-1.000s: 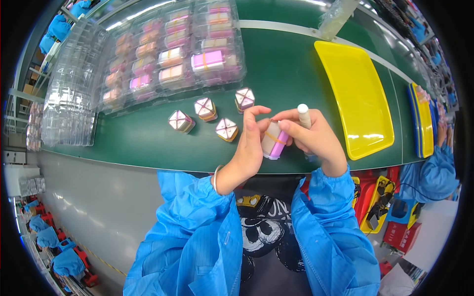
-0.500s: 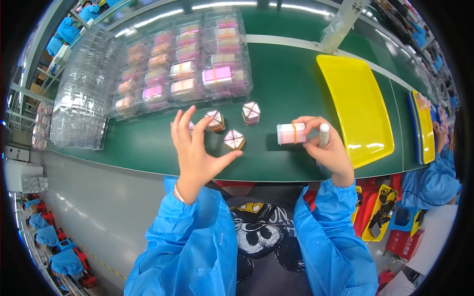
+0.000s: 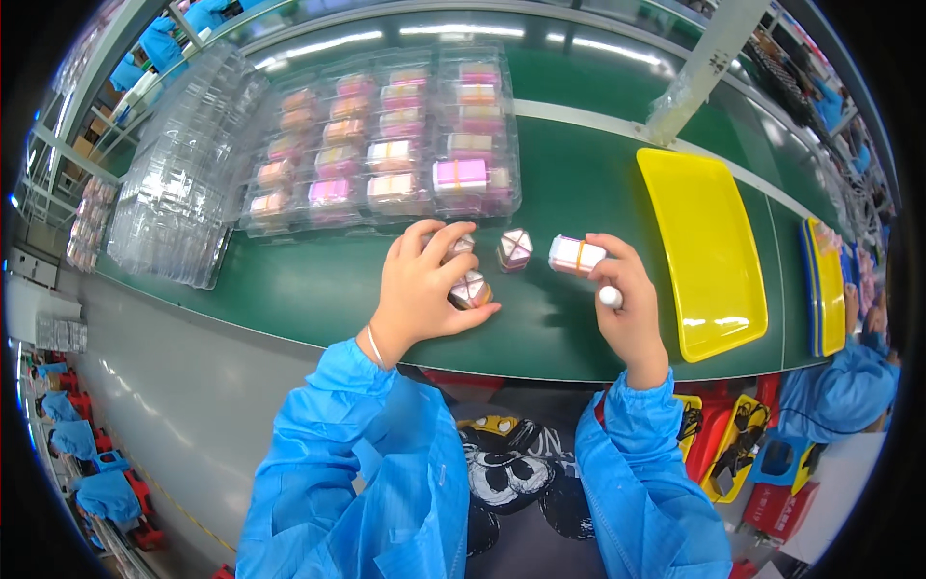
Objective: Assembling small colorful rectangular parts with a pen-like tool on a production line.
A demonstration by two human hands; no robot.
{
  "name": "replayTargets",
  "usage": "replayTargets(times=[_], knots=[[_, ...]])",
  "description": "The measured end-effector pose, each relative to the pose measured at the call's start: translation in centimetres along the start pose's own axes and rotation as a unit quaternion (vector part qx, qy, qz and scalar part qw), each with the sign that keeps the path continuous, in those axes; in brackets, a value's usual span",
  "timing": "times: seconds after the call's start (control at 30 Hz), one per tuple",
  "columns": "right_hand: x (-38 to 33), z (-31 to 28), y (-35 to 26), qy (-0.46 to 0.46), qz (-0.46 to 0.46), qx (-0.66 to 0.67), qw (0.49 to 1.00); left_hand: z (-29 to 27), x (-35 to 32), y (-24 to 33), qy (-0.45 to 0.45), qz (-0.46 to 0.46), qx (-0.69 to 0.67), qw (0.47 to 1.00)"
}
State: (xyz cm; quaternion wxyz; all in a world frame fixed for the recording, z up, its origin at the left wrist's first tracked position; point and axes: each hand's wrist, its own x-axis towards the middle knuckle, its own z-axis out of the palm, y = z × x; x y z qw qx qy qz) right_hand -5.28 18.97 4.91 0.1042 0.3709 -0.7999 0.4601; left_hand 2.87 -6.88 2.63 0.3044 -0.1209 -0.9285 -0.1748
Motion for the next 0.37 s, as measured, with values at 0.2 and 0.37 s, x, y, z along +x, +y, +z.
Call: replayTargets(times=[0.2, 0.37], knots=[[0.5, 0.8, 1.1, 0.047, -0.087, -0.036, 0.994, 0.4, 1.0, -1.7, 0.004, 0.052, 0.003, 0.999], [1.3, 1.4, 1.5, 0.073, -0.118, -0.009, 0.99, 0.2, 0.1, -2.3, 0.034, 0.043, -0.009, 0.998]])
